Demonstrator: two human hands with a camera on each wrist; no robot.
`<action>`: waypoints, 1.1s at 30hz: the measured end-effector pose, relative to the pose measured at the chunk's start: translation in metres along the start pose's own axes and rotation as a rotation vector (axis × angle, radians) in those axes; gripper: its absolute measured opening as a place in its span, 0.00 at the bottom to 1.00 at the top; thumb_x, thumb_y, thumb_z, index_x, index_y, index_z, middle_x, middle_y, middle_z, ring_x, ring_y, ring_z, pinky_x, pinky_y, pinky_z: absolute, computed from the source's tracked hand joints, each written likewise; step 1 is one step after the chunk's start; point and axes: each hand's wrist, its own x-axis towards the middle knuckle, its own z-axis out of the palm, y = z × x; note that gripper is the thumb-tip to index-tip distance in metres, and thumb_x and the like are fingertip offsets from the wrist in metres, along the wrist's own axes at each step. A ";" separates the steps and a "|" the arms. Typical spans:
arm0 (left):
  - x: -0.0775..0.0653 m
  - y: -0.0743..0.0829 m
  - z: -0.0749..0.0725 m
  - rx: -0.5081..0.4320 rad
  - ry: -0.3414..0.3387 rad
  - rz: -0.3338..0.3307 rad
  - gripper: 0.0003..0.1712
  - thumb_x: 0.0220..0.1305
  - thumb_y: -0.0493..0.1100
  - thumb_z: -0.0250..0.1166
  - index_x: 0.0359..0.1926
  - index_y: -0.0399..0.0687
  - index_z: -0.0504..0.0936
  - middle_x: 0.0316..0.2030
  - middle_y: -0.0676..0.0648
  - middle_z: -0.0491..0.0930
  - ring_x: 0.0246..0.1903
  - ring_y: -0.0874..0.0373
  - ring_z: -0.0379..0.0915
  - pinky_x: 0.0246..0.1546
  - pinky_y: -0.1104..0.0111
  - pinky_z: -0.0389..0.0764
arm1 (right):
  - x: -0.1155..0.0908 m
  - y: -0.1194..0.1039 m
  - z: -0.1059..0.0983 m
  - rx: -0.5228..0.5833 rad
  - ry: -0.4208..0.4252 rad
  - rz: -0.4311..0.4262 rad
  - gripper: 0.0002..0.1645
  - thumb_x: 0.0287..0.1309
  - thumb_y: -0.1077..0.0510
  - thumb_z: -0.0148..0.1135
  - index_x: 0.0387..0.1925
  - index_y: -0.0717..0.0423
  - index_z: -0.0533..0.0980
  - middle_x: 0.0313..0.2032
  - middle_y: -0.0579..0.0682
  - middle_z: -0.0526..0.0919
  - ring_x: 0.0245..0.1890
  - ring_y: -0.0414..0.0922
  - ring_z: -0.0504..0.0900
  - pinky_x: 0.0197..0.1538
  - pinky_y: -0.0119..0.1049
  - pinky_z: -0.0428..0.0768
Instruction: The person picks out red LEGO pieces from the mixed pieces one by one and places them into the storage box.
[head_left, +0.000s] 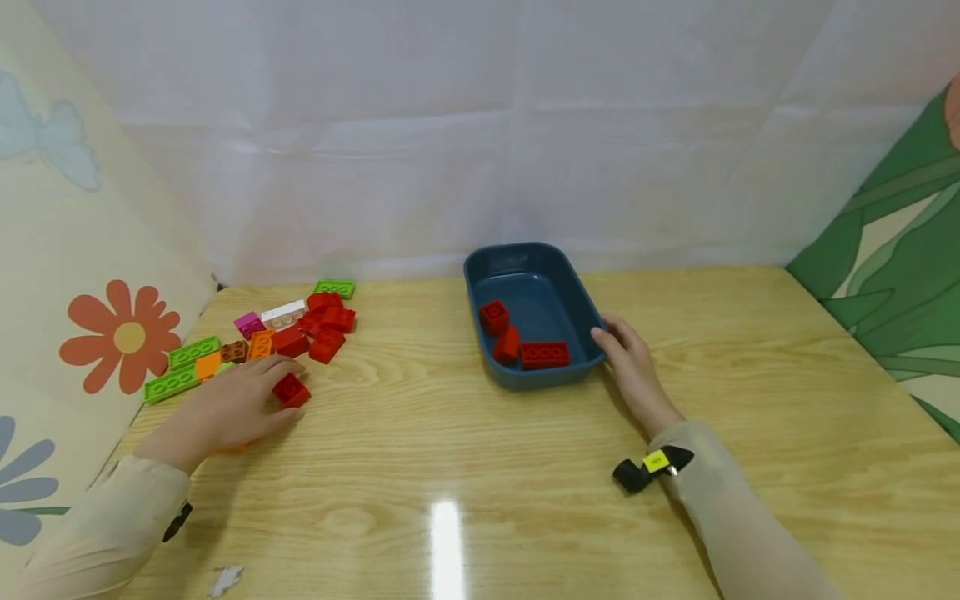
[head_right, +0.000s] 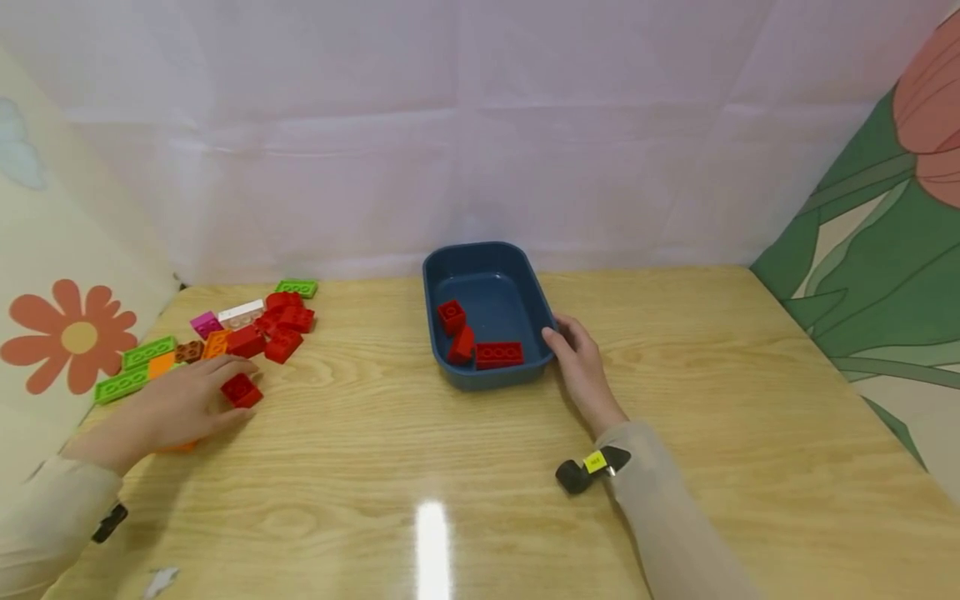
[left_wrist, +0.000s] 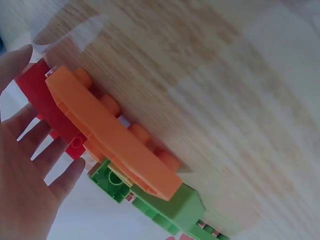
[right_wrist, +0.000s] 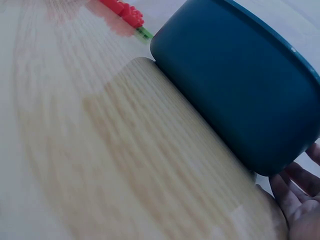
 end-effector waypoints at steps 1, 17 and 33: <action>0.000 0.000 0.000 -0.001 -0.002 0.000 0.33 0.61 0.56 0.69 0.61 0.43 0.75 0.60 0.33 0.73 0.57 0.32 0.70 0.57 0.38 0.69 | 0.000 0.000 0.000 0.000 -0.001 0.001 0.32 0.74 0.47 0.50 0.69 0.65 0.64 0.61 0.59 0.70 0.53 0.33 0.71 0.56 0.20 0.70; 0.000 0.000 0.003 -0.008 0.048 0.047 0.27 0.62 0.52 0.70 0.57 0.43 0.77 0.58 0.35 0.74 0.53 0.36 0.73 0.55 0.41 0.73 | 0.000 -0.001 0.001 -0.010 0.000 0.005 0.33 0.74 0.46 0.50 0.69 0.65 0.64 0.61 0.59 0.70 0.52 0.33 0.71 0.55 0.20 0.70; 0.012 0.018 -0.002 -0.023 0.035 0.013 0.40 0.65 0.68 0.59 0.61 0.40 0.76 0.60 0.33 0.74 0.59 0.34 0.70 0.58 0.40 0.70 | -0.001 -0.001 0.000 -0.011 -0.009 0.001 0.33 0.75 0.46 0.49 0.69 0.64 0.64 0.61 0.59 0.70 0.54 0.36 0.71 0.55 0.21 0.70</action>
